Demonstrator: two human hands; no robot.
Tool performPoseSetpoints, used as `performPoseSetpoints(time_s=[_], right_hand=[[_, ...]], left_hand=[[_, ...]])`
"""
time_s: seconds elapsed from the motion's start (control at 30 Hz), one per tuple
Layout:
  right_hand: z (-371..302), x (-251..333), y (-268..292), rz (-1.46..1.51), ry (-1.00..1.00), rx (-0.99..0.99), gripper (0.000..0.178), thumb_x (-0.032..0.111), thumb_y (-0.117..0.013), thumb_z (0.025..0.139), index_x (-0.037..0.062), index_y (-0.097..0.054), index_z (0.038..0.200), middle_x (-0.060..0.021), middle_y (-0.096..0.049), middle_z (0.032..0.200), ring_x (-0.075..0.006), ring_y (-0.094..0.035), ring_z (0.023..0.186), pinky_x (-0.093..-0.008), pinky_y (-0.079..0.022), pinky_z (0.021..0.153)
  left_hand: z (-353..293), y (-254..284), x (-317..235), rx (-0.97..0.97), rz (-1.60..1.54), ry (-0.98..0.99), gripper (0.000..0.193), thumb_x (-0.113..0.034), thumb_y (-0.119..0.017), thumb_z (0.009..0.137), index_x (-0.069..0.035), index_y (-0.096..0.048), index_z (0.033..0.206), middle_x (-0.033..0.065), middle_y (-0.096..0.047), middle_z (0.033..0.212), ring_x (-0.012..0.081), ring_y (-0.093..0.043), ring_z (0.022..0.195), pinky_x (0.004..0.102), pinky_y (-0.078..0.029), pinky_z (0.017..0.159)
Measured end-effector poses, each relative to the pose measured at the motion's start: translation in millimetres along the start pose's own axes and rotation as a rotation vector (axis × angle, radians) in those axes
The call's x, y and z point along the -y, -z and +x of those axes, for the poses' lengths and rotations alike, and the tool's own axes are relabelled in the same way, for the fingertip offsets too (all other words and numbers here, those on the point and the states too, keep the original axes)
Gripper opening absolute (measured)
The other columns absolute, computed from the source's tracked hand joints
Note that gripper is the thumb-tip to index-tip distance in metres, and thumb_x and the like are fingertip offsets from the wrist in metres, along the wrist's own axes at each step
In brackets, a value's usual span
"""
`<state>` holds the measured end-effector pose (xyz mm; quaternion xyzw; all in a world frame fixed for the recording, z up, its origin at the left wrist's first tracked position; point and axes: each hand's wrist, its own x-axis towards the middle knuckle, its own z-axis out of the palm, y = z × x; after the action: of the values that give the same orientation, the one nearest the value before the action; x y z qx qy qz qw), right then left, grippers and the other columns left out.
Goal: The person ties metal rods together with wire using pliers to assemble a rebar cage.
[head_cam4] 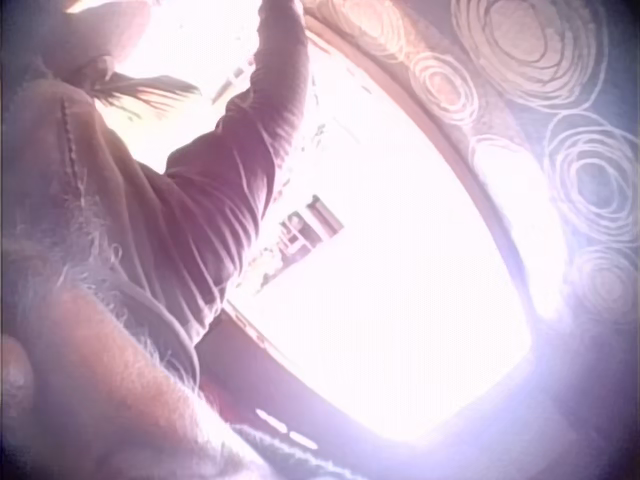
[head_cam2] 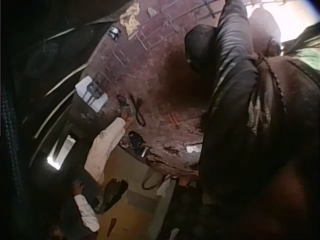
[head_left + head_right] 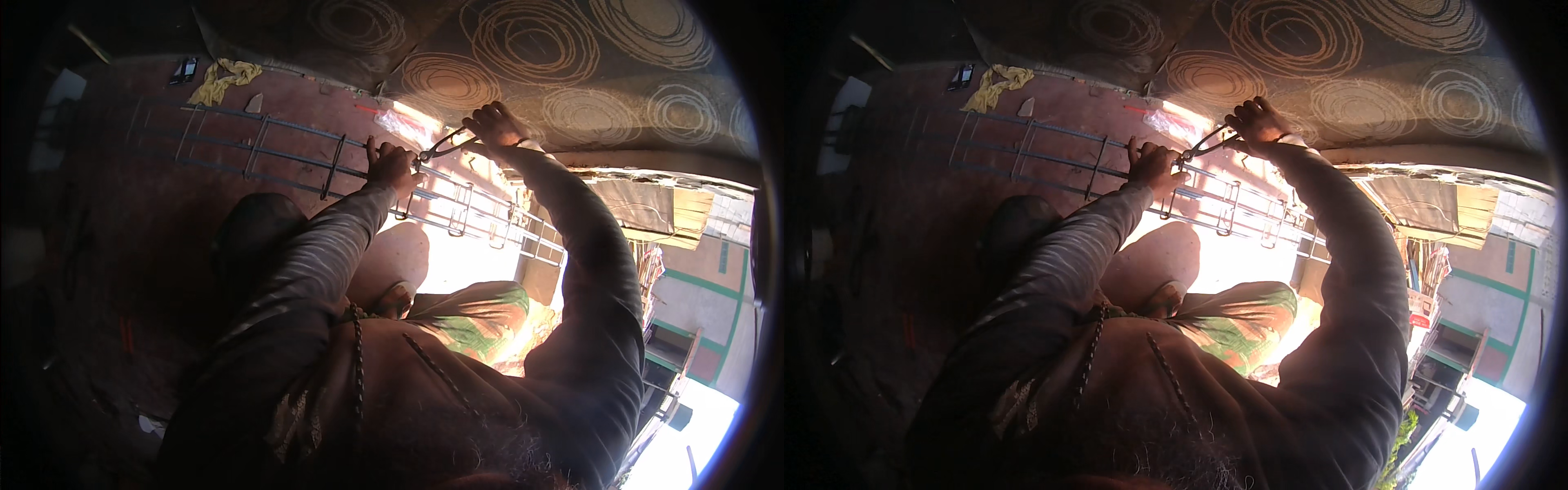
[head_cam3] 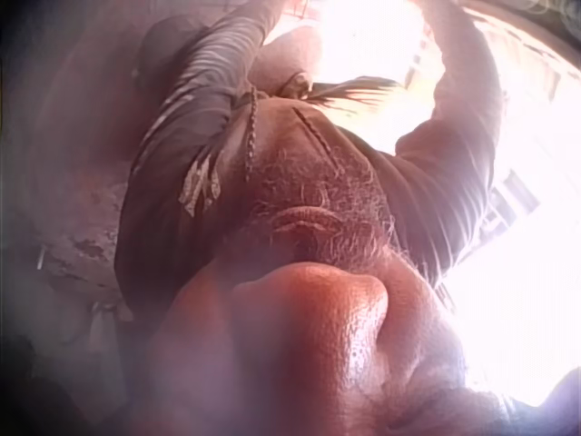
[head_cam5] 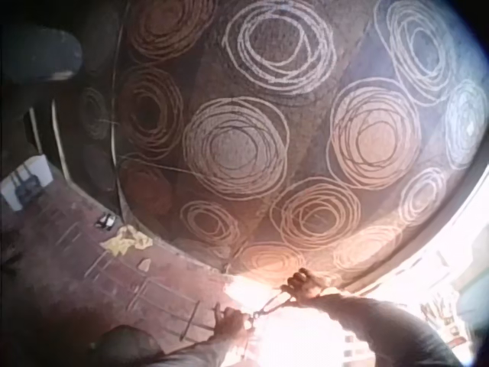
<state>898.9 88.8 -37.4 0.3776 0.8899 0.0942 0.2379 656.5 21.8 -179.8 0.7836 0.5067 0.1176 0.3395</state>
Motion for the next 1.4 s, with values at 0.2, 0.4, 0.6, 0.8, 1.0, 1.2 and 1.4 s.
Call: performPoseSetpoints(time_s=[0.2, 0.4, 0.6, 0.8, 1.0, 1.2, 1.4], right_hand=[[30, 17, 38, 0.220, -0.295, 0.444, 0.064, 0.070, -0.053, 0.093, 0.0105, -0.077, 0.087, -0.0107, -0.071, 0.078, -0.0306, -0.069, 0.083, -0.0436, -0.053, 0.089], [9, 6, 7, 1.039, -0.797, 0.952, 0.062, 0.066, -0.070, 0.084, 0.0064, -0.067, 0.066, -0.0020, -0.055, 0.053, -0.0135, -0.048, 0.041, -0.0314, -0.037, 0.042], [-22, 24, 4, 0.799, -0.451, 0.480, 0.058, 0.049, -0.083, 0.077, 0.0037, -0.063, 0.107, -0.0157, -0.068, 0.095, -0.0245, -0.067, 0.076, -0.0369, -0.054, 0.060], [-24, 19, 9, 0.132, -0.144, 0.006, 0.061, 0.054, -0.064, 0.092, 0.0092, -0.058, 0.133, -0.0114, -0.060, 0.123, -0.0304, -0.050, 0.125, -0.0476, -0.031, 0.115], [-3, 13, 19, 0.145, -0.194, 0.233, 0.059, 0.063, -0.061, 0.091, 0.0080, -0.069, 0.110, -0.0111, -0.067, 0.111, -0.0296, -0.058, 0.116, -0.0465, -0.039, 0.108], [17, 23, 23, 0.312, -0.512, 0.507, 0.072, 0.073, -0.052, 0.091, 0.0046, -0.073, 0.089, -0.0143, -0.069, 0.089, -0.0298, -0.063, 0.105, -0.0436, -0.042, 0.104], [-9, 14, 10, 1.017, -0.728, 0.942, 0.062, 0.067, -0.071, 0.083, 0.0074, -0.068, 0.066, -0.0039, -0.057, 0.054, -0.0151, -0.058, 0.050, -0.0306, -0.043, 0.046]], left_hand=[[-2, -6, 10, -0.110, -0.010, -0.028, 0.047, -0.046, -0.077, 0.079, -0.017, -0.073, 0.115, 0.0031, -0.068, 0.109, 0.0221, -0.049, 0.120, 0.0606, -0.004, 0.120], [-2, 0, 4, -0.048, -0.033, -0.039, 0.049, -0.047, -0.077, 0.079, -0.015, -0.072, 0.116, 0.0039, -0.069, 0.111, 0.0227, -0.048, 0.122, 0.0607, -0.003, 0.119], [-3, -2, 7, -0.076, -0.038, -0.039, 0.047, -0.047, -0.078, 0.078, -0.015, -0.073, 0.113, 0.0042, -0.069, 0.109, 0.0224, -0.048, 0.124, 0.0587, -0.004, 0.120], [-3, -2, 5, -0.104, -0.050, -0.038, 0.044, -0.047, -0.078, 0.079, -0.015, -0.073, 0.108, 0.0042, -0.069, 0.110, 0.0214, -0.048, 0.124, 0.0551, -0.004, 0.121], [-2, -4, 4, -0.087, -0.037, -0.039, 0.045, -0.047, -0.078, 0.079, -0.016, -0.073, 0.112, 0.0038, -0.069, 0.111, 0.0213, -0.048, 0.124, 0.0580, -0.004, 0.120], [-1, -3, 3, -0.032, 0.026, -0.007, 0.048, -0.047, -0.077, 0.081, -0.016, -0.072, 0.116, 0.0042, -0.068, 0.112, 0.0230, -0.049, 0.124, 0.0623, -0.004, 0.120], [-2, -3, 5, -0.041, 0.017, -0.016, 0.047, -0.047, -0.075, 0.083, -0.015, -0.071, 0.117, 0.0047, -0.067, 0.112, 0.0232, -0.048, 0.125, 0.0641, -0.005, 0.119]])
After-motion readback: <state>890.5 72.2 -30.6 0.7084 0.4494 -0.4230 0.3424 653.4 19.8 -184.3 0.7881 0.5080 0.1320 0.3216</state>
